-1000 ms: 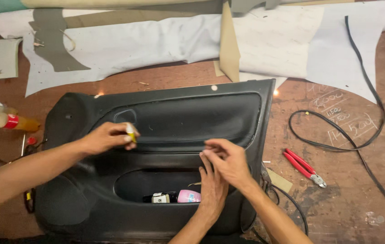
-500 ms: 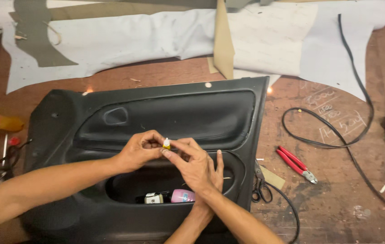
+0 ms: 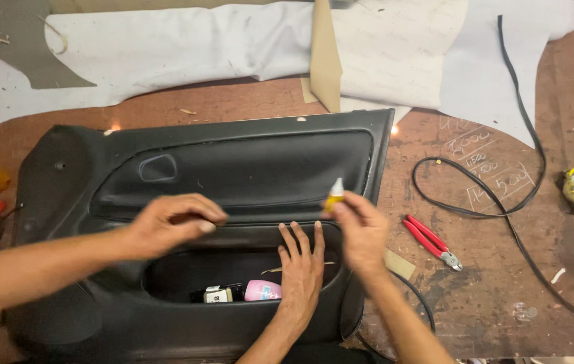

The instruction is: The person applies glue and attaches a rubber trim to a car door panel using a small tube of adhesive and their hands.

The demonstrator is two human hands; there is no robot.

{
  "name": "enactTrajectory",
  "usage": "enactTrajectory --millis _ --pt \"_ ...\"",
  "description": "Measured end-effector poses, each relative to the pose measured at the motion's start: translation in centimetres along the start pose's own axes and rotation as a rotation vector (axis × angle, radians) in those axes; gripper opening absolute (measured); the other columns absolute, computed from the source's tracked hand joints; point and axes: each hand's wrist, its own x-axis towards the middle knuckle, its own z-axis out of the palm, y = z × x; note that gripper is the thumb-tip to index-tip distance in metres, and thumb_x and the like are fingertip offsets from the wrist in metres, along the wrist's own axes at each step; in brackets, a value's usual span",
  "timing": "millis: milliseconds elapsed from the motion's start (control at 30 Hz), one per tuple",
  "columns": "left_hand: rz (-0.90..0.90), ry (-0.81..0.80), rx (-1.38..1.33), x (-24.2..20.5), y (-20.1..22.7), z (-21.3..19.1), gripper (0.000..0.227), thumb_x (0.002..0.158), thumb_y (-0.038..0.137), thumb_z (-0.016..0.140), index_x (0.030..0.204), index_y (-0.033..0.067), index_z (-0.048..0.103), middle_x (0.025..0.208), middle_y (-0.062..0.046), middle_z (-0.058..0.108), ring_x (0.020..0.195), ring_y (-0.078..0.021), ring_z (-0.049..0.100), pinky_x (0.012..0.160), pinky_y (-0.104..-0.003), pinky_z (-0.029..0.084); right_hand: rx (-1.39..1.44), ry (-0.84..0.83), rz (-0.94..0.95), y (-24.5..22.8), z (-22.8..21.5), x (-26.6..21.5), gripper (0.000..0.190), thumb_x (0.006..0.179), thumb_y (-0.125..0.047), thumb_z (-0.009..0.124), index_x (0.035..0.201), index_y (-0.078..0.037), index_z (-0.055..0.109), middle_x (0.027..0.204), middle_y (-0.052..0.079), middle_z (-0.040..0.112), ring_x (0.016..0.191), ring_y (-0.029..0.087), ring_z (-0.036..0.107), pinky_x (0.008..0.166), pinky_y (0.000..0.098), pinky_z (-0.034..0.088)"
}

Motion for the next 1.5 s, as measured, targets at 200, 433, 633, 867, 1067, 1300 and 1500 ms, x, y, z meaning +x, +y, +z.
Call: enactTrajectory --millis 200,433,633,867,1067,1300,1500 --pt "0.034 0.009 -0.017 0.4 -0.3 -1.6 0.075 0.090 0.020 0.062 0.155 0.0008 0.030 0.143 -0.043 0.039 0.134 -0.0638 0.036 0.096 -0.057 0.049 0.166 -0.152 0.207 4.4 -12.1 1.8 0.031 0.102 -0.004 0.063 0.130 0.008 0.068 0.097 0.014 0.071 0.084 0.018 0.068 0.078 0.0341 0.057" --pt "0.012 0.007 -0.061 0.4 -0.1 -0.9 0.075 0.088 0.017 0.062 0.154 0.0016 0.031 0.142 -0.044 0.039 0.133 -0.0636 0.036 0.095 -0.057 0.050 0.095 -0.137 0.424 6.8 -12.6 2.2 0.033 0.094 -0.003 0.068 0.125 0.008 0.070 0.099 0.011 0.075 0.079 0.014 0.065 0.073 0.0303 0.054" --pt "0.029 -0.022 -0.045 0.5 -0.2 -1.1 0.076 0.088 0.018 0.064 0.155 0.0008 0.031 0.142 -0.045 0.038 0.133 -0.0654 0.035 0.096 -0.057 0.050 -0.120 -0.166 0.347 5.6 -10.8 2.6 0.029 0.087 -0.004 0.075 0.115 0.005 0.076 0.089 0.009 0.076 0.076 0.012 0.066 0.072 0.0260 0.054" --pt "0.015 -0.012 -0.068 0.6 -0.1 -0.5 0.074 0.088 0.017 0.063 0.154 0.0023 0.031 0.142 -0.045 0.038 0.133 -0.0655 0.034 0.094 -0.058 0.050 -0.507 -0.193 0.157 2.6 -8.9 2.6 0.022 0.085 -0.011 0.079 0.106 -0.004 0.081 0.087 0.002 0.081 0.077 0.006 0.068 0.070 0.0229 0.054" --pt "0.004 0.035 -0.065 0.3 0.0 -0.5 0.074 0.089 0.016 0.062 0.155 0.0024 0.033 0.143 -0.043 0.039 0.134 -0.0637 0.036 0.096 -0.057 0.050 -0.702 -0.194 0.048 0.6 -7.6 2.3 0.019 0.085 -0.013 0.078 0.102 -0.007 0.082 0.086 0.007 0.082 0.069 0.011 0.069 0.065 0.0268 0.054" --pt "0.012 -0.001 -0.073 0.5 0.0 -0.5 0.073 0.089 0.017 0.061 0.154 0.0022 0.032 0.142 -0.044 0.039 0.133 -0.0643 0.035 0.094 -0.058 0.050 -0.849 -0.226 -0.134 -0.6 -6.8 2.2 0.016 0.086 -0.012 0.076 0.101 -0.007 0.081 0.090 0.012 0.080 0.075 0.022 0.077 0.067 0.0312 0.056" --pt "0.008 0.025 -0.083 0.3 -0.1 -0.8 0.074 0.088 0.016 0.062 0.154 0.0013 0.032 0.142 -0.043 0.039 0.133 -0.0639 0.036 0.095 -0.058 0.050 -0.900 -0.210 -0.140 -1.4 -7.8 2.6 0.016 0.087 -0.011 0.075 0.102 -0.006 0.080 0.095 0.012 0.079 0.081 0.023 0.078 0.070 0.0312 0.058"
